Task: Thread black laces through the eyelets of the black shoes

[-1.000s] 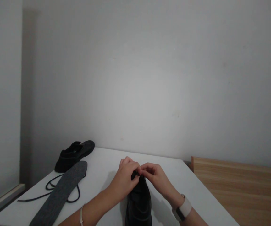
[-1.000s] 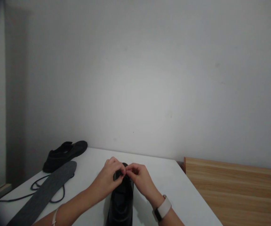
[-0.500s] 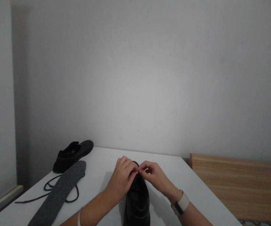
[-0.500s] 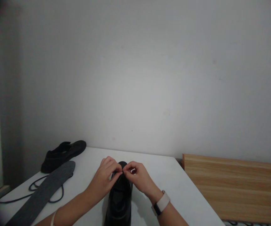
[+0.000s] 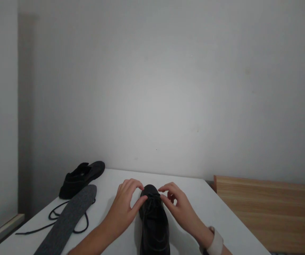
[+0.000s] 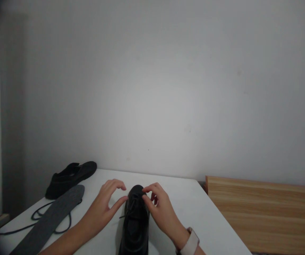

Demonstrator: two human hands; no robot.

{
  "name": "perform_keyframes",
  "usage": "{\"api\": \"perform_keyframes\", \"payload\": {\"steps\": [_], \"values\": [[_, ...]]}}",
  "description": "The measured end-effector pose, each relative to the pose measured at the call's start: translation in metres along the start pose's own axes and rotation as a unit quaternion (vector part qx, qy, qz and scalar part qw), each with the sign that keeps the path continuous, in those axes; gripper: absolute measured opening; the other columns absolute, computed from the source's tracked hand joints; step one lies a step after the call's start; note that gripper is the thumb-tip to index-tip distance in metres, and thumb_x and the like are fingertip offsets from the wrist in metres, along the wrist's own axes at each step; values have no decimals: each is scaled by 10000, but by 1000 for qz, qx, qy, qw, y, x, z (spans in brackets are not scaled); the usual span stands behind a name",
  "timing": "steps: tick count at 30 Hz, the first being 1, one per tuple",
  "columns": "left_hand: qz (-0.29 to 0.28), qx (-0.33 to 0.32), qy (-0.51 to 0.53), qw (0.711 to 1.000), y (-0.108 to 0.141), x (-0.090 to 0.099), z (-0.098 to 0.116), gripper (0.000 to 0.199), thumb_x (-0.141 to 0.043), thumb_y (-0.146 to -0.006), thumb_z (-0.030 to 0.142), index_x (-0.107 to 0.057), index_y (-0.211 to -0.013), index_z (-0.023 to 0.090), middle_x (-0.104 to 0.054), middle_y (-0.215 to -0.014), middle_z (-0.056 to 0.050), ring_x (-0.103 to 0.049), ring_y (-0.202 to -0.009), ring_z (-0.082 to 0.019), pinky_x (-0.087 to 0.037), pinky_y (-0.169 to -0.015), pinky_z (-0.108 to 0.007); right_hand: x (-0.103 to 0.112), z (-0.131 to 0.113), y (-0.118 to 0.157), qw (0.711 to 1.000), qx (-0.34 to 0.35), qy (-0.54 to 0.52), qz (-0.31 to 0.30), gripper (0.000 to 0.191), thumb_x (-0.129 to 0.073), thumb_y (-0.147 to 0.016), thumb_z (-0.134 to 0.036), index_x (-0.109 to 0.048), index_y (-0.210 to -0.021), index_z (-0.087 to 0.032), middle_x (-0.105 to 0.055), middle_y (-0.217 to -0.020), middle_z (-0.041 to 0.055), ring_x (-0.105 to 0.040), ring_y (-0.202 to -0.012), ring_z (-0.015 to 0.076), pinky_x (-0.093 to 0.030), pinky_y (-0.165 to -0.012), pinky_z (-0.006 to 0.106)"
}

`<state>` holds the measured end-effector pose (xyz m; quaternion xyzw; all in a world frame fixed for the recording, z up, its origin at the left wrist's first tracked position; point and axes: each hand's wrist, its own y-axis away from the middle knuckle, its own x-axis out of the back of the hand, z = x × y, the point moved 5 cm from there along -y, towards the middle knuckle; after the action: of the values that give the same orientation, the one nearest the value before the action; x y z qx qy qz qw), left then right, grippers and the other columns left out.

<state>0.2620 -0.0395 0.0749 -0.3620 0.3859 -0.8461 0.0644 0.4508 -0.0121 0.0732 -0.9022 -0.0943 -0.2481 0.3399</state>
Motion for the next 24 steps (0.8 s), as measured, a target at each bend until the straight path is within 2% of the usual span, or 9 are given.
{"api": "perform_keyframes", "payload": {"steps": [3, 6, 8, 10, 12, 16, 20, 22, 24], "values": [[26, 26, -18, 999, 9, 12, -15, 135, -483, -912, 348, -531, -914, 222, -597, -947, -53, -518, -957, -237, -391, -876, -398, -5, -17, 24, 994, 31, 37, -99, 187, -533, -901, -337, -648, -1028, -261, -655, -875, 22, -553, -672, 148, -410, -609, 246], [-1, 45, -33, 998, 22, 12, -28, 173, -448, -926, 339, -540, -840, 219, -608, -876, -35, -539, -902, -225, -400, -845, -378, -24, -18, 46, 963, 61, 160, -207, 325, -730, -725, -415, -660, -1004, -264, -682, -866, 23, -581, -629, 163, -356, -530, 237], [-21, 45, -48, 998, 30, 12, -33, 192, -444, -924, 336, -553, -817, 220, -619, -858, -30, -549, -883, -222, -406, -823, -367, -33, -12, 54, 943, 48, 242, -225, 362, -802, -617, -427, -673, -893, -232, -673, -851, 33, -589, -613, 178, -327, -500, 238], [-25, 37, -73, 996, 35, 18, -37, 193, -459, -913, 349, -572, -817, 225, -630, -859, -28, -557, -881, -224, -408, -816, -363, -32, -9, 56, 944, 24, 254, -211, 265, -794, -637, -382, -662, -794, -213, -654, -846, 34, -597, -652, 188, -340, -515, 239], [-17, 24, -109, 994, 37, 32, -45, 191, -481, -895, 372, -592, -823, 234, -640, -877, -28, -563, -900, -230, -408, -828, -366, -22, -10, 56, 964, 10, 200, -174, 136, -742, -707, -298, -652, -763, -212, -637, -854, 32, -596, -728, 192, -381, -572, 241], [19, 19, -225, 974, 31, 79, -82, 200, -484, -865, 390, -624, -877, 248, -647, -985, -50, -550, -1010, -269, -403, -863, -400, 19, 0, 55, 991, -18, 114, -70, 36, -637, -789, -244, -632, -789, -209, -594, -811, 33, -553, -723, 188, -420, -621, 265], [19, 74, -362, 929, 31, 125, -142, 298, -450, -835, 317, -602, -1064, 200, -612, -1154, -135, -523, -1088, -326, -386, -889, -460, 67, 42, 49, 989, -35, 144, 25, 107, -589, -814, -307, -621, -815, -205, -587, -832, 59, -546, -746, 216, -445, -654, 312], [-2, 105, -418, 902, 36, 139, -166, 343, -387, -813, 235, -576, -1099, 209, -617, -1169, -114, -526, -1085, -320, -396, -870, -462, 88, 74, 44, 983, -43, 170, 47, 122, -582, -800, -324, -618, -817, -209, -584, -832, 62, -545, -719, 218, -456, -632, 323], [-25, 119, -417, 901, 40, 146, -180, 398, -342, -793, 170, -573, -1113, 224, -642, -1138, -70, -580, -1006, -274, -418, -830, -406, 109, 107, 41, 978, -54, 186, 71, 146, -572, -781, -335, -625, -839, -212, -598, -881, 80, -564, -732, 228, -476, -641, 336]]}}
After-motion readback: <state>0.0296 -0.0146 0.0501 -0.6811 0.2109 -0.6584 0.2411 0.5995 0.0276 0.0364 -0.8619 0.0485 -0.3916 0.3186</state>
